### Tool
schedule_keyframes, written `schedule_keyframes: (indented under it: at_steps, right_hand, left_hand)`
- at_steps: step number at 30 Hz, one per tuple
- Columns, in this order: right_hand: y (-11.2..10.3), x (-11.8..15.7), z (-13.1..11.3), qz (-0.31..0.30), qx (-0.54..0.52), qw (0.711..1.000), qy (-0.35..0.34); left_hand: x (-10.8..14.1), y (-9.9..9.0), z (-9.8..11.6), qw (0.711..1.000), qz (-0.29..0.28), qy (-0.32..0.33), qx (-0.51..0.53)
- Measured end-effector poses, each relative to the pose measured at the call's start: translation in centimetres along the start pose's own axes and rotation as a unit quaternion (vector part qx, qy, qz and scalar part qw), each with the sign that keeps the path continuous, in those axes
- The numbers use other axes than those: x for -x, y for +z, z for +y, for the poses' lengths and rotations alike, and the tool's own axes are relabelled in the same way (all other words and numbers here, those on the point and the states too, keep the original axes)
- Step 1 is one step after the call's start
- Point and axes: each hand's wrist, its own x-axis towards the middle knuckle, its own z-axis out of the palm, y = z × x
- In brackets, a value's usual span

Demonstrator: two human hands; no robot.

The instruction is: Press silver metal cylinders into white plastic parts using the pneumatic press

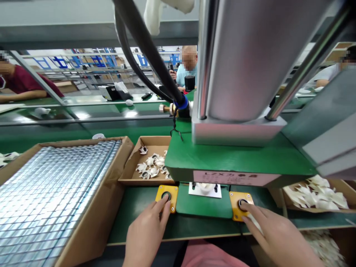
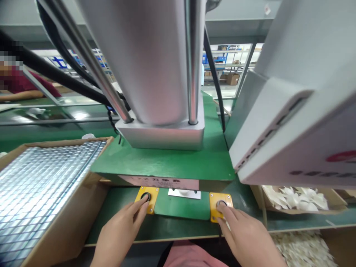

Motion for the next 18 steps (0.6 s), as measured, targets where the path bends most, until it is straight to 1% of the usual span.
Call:
schedule_keyframes:
  at_steps: [2,3,4,5,6,8,9,10,11,12,13,14,16,18]
  right_hand:
    - [-0.3,0.0,0.4,-0.010,-0.040,0.999,0.033]
    - [-0.5,0.0,0.6,-0.018,-0.066,0.996,0.050]
    - [-0.9,-0.1,0.8,-0.026,-0.095,0.993,0.068]
    - [-1.3,-0.4,0.9,-0.034,-0.126,0.987,0.088]
    - [-1.8,-0.7,0.8,-0.044,-0.162,0.979,0.112]
    - [-2.8,-2.0,0.2,-0.061,-0.245,0.953,0.166]
    - [-3.3,-3.0,-0.3,-0.064,-0.292,0.935,0.190]
    - [-3.8,-4.1,-1.0,-0.067,-0.339,0.915,0.208]
    - [-4.1,-5.4,-1.7,-0.071,-0.383,0.896,0.215]
    - [-4.4,-6.7,-2.3,-0.073,-0.416,0.883,0.206]
    - [-4.6,-8.0,-2.9,-0.070,-0.437,0.878,0.184]
    - [-4.6,-9.2,-3.4,-0.066,-0.446,0.879,0.156]
    - [-4.3,-11.1,-3.9,-0.055,-0.439,0.892,0.091]
    - [-3.6,-11.9,-4.3,-0.055,-0.435,0.897,0.052]
  left_hand:
    - [-0.3,-0.3,-0.1,0.993,-0.015,-0.015,0.113]
    - [-0.4,-0.5,-0.1,0.980,-0.021,-0.032,0.194]
    - [-0.5,-0.7,-0.1,0.955,-0.022,-0.060,0.291]
    - [-0.6,-0.9,0.1,0.912,-0.019,-0.097,0.397]
    - [-0.7,-1.2,0.3,0.854,-0.015,-0.139,0.501]
    - [-0.9,-1.7,1.0,0.718,-0.020,-0.209,0.664]
    - [-1.0,-2.0,1.5,0.661,-0.031,-0.226,0.715]
    - [-1.1,-2.2,2.0,0.620,-0.049,-0.230,0.749]
    - [-1.1,-2.3,2.5,0.596,-0.066,-0.226,0.767]
    - [-1.0,-2.3,3.0,0.586,-0.081,-0.216,0.777]
    - [-0.9,-2.3,3.4,0.585,-0.092,-0.201,0.780]
    - [-0.8,-2.2,3.8,0.590,-0.099,-0.182,0.781]
    - [-0.4,-1.9,4.3,0.607,-0.110,-0.144,0.774]
    - [-0.1,-1.7,4.2,0.624,-0.115,-0.120,0.763]
